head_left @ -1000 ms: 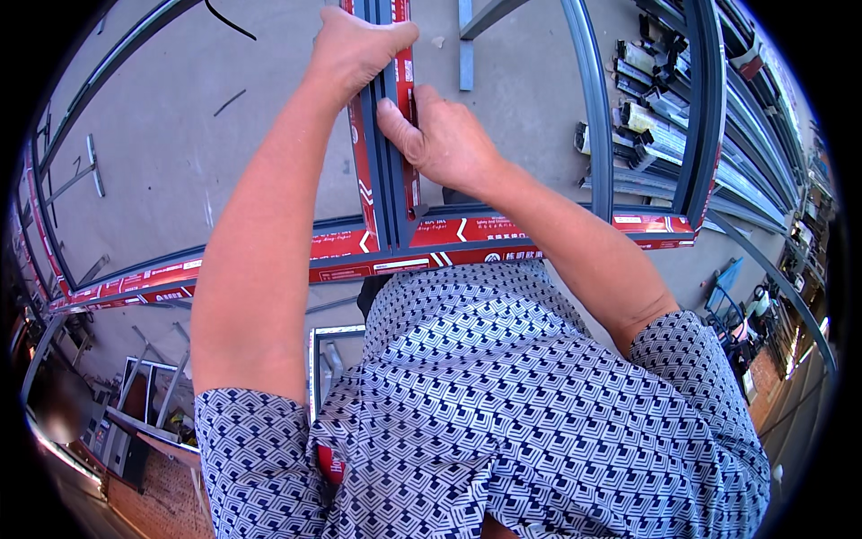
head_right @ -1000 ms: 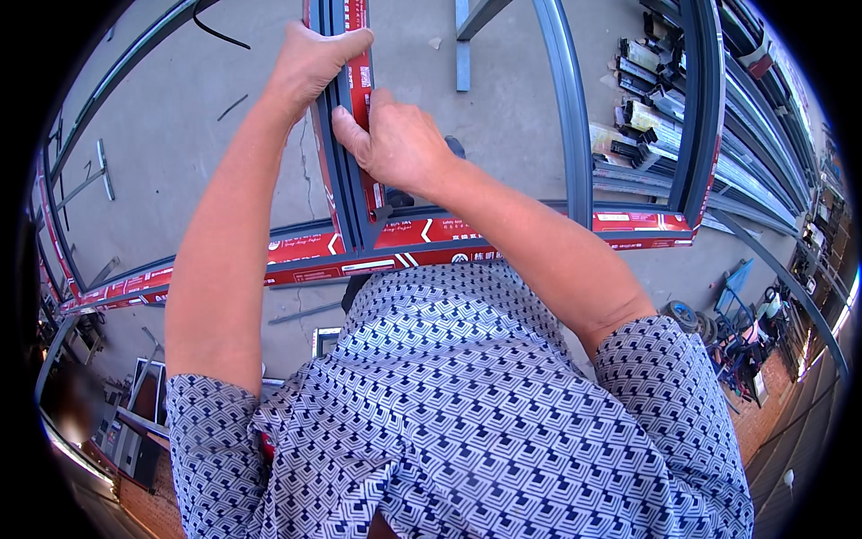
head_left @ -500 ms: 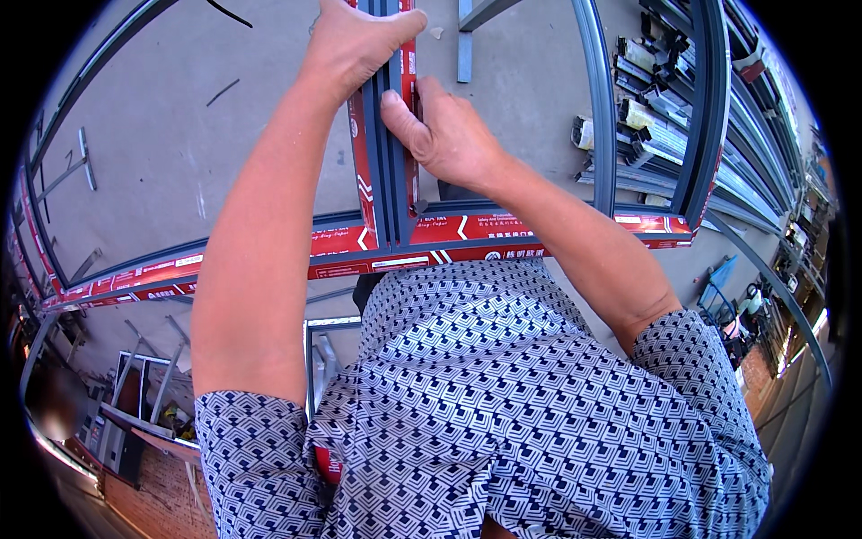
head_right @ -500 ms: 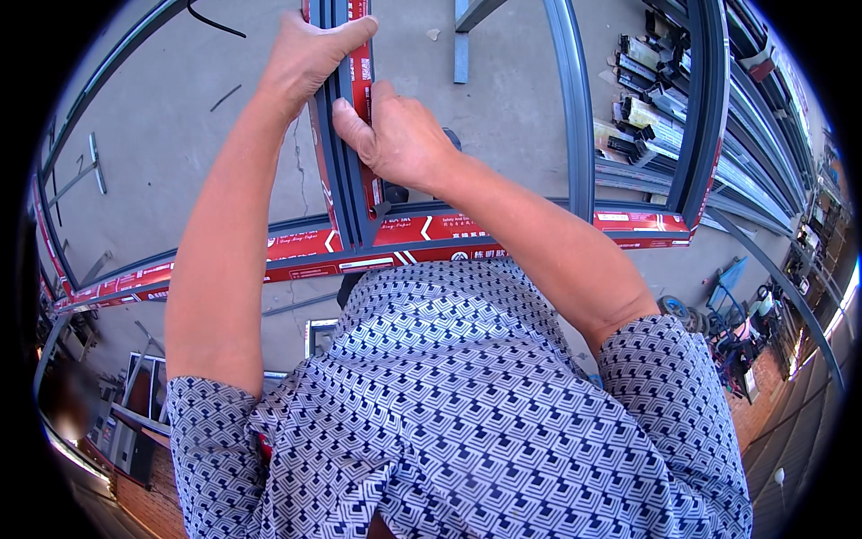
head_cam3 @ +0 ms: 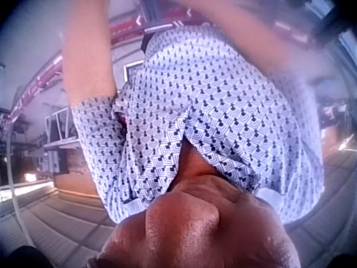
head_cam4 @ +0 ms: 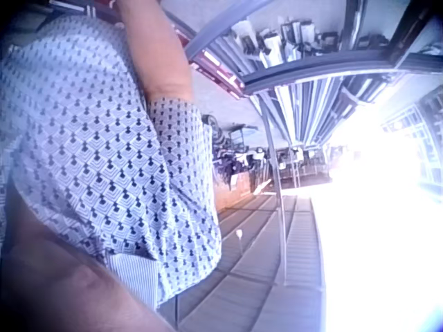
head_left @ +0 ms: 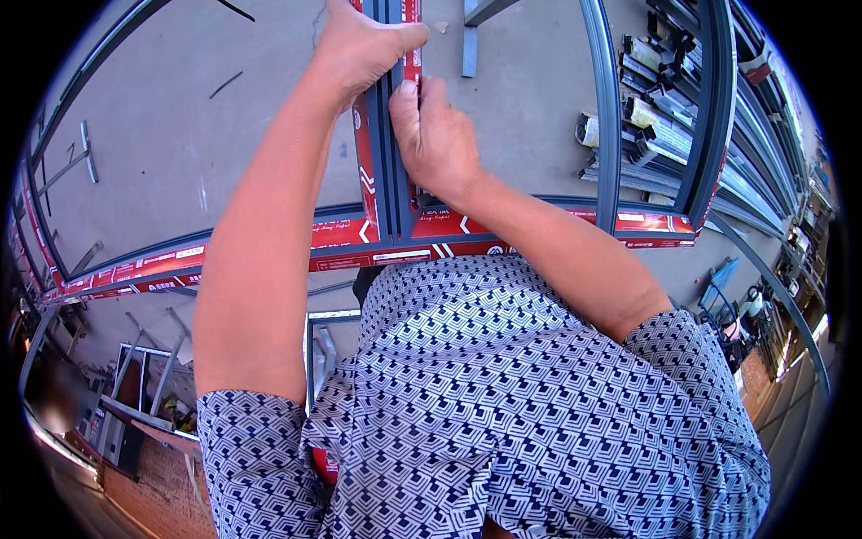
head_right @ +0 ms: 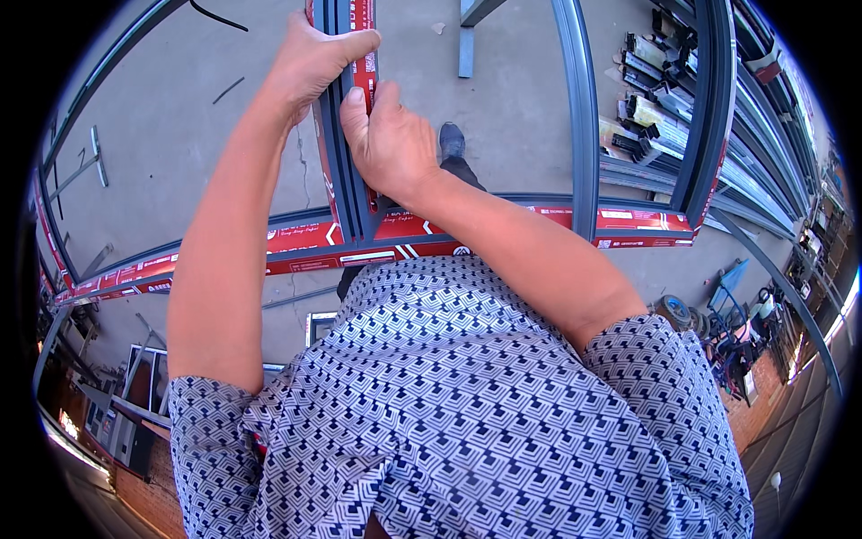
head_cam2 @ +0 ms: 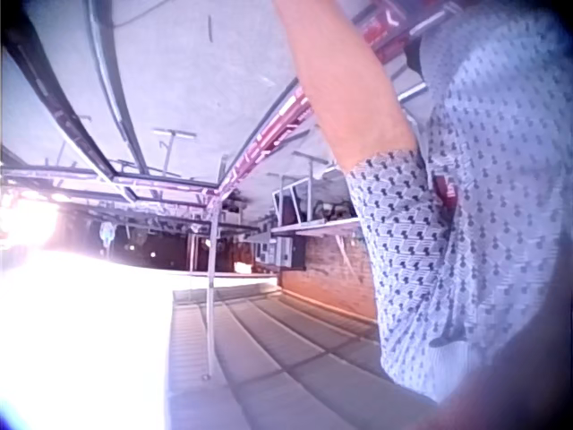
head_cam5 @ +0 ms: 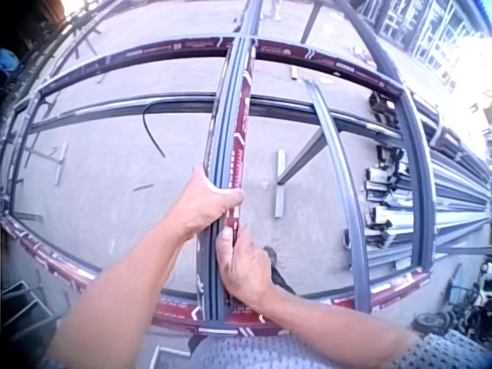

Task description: The person assembles a large metal window frame by hand, fitting vertical and horizontal profiles together. They manipulate the frame on a stand, aligning the corners and edges, and later sit on the floor to handle smaller metal pieces.

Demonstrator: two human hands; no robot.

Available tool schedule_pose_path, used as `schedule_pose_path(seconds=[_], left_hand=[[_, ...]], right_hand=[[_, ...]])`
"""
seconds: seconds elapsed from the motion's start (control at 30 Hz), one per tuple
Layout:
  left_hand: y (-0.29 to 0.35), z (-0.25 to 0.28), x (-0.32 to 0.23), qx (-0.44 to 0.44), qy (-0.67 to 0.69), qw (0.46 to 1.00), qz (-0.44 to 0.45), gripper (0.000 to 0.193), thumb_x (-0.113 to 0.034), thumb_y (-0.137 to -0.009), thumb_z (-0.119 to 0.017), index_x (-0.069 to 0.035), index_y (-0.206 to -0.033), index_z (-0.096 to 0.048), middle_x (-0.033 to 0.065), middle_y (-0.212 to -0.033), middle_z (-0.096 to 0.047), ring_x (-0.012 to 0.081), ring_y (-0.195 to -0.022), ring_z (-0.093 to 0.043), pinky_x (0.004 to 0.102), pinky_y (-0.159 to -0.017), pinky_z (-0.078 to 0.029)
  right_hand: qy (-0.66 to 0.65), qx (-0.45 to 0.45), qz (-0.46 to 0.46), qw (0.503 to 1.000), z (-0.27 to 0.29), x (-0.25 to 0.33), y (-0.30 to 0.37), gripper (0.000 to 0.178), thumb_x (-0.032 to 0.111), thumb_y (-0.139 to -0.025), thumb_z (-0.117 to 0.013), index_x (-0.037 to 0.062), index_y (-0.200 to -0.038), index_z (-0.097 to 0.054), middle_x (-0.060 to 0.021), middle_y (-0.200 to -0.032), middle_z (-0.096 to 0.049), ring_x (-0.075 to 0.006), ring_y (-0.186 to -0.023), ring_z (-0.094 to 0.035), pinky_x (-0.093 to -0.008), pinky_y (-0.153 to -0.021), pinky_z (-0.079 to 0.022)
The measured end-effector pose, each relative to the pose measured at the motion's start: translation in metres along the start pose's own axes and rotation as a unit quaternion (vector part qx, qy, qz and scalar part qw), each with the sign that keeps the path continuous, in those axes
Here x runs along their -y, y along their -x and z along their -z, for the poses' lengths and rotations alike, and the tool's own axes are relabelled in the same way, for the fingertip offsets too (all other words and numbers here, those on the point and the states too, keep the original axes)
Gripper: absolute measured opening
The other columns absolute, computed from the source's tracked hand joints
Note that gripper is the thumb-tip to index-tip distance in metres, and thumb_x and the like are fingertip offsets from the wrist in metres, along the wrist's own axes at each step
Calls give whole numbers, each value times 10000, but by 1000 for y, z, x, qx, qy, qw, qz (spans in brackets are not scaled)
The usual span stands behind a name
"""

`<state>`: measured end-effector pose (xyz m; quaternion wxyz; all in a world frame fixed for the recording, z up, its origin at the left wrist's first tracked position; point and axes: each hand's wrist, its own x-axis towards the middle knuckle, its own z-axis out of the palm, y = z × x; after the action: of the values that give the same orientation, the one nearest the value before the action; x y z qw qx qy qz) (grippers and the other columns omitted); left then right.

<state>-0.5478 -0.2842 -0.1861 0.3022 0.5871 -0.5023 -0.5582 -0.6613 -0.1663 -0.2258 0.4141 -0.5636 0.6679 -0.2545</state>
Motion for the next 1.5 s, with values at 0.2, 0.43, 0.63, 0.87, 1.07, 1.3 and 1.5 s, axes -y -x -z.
schedule_pose_path(seconds=[0.2,0.43,0.63,0.87,1.07,1.3,1.5], left_hand=[[-1,1,5,-5,-11,999,46,356,-150,-773,-838,-6,-1053,-671,57,-913,-679,155,-791,-660,345,-711,-579],[-4,1,7,-17,-50,997,47,564,-192,-763,-868,22,-1216,-611,110,-1031,-694,202,-911,-690,360,-825,-597],[-3,3,9,-20,-56,997,53,663,-212,-762,-879,43,-1284,-559,139,-1090,-687,220,-954,-692,366,-860,-599],[-2,8,14,25,-49,997,54,841,-279,-757,-921,95,-1365,-475,222,-1170,-692,289,-1016,-743,396,-874,-638],[-2,7,21,16,-62,996,66,975,-317,-762,-957,127,-1411,-380,288,-1216,-675,331,-1033,-768,401,-869,-663],[2,6,10,52,-81,994,57,713,-307,-740,-958,82,-1232,-620,191,-1072,-741,245,-931,-767,382,-838,-646],[10,3,16,30,-114,993,31,589,-279,-739,-942,48,-1149,-671,151,-1022,-746,222,-883,-751,372,-826,-629]], right_hand=[[3,-33,-22,999,-6,7,6,470,452,-1146,-411,-12,-1105,-470,-318,-804,-711,-560,-737,-686,-654,-709,-524],[-17,-54,-30,998,-10,9,7,447,443,-1140,-416,0,-1118,-468,-324,-800,-704,-564,-734,-677,-667,-717,-505],[-5,-36,-51,998,-10,13,9,485,467,-1124,-437,-17,-1111,-454,-328,-779,-698,-561,-712,-679,-659,-704,-521],[17,-6,-45,999,-4,16,10,541,496,-1111,-455,-45,-1091,-433,-326,-763,-695,-550,-699,-690,-640,-689,-543],[13,-10,-52,998,-7,16,13,507,474,-1135,-393,-31,-1097,-433,-327,-760,-683,-563,-707,-676,-655,-703,-522],[-6,-26,-42,999,-11,12,16,438,409,-1139,-361,-21,-1100,-432,-322,-751,-678,-568,-687,-657,-676,-711,-493],[-39,-42,-44,997,-13,10,18,379,358,-1132,-378,-14,-1099,-444,-308,-756,-668,-564,-671,-639,-666,-691,-486]])
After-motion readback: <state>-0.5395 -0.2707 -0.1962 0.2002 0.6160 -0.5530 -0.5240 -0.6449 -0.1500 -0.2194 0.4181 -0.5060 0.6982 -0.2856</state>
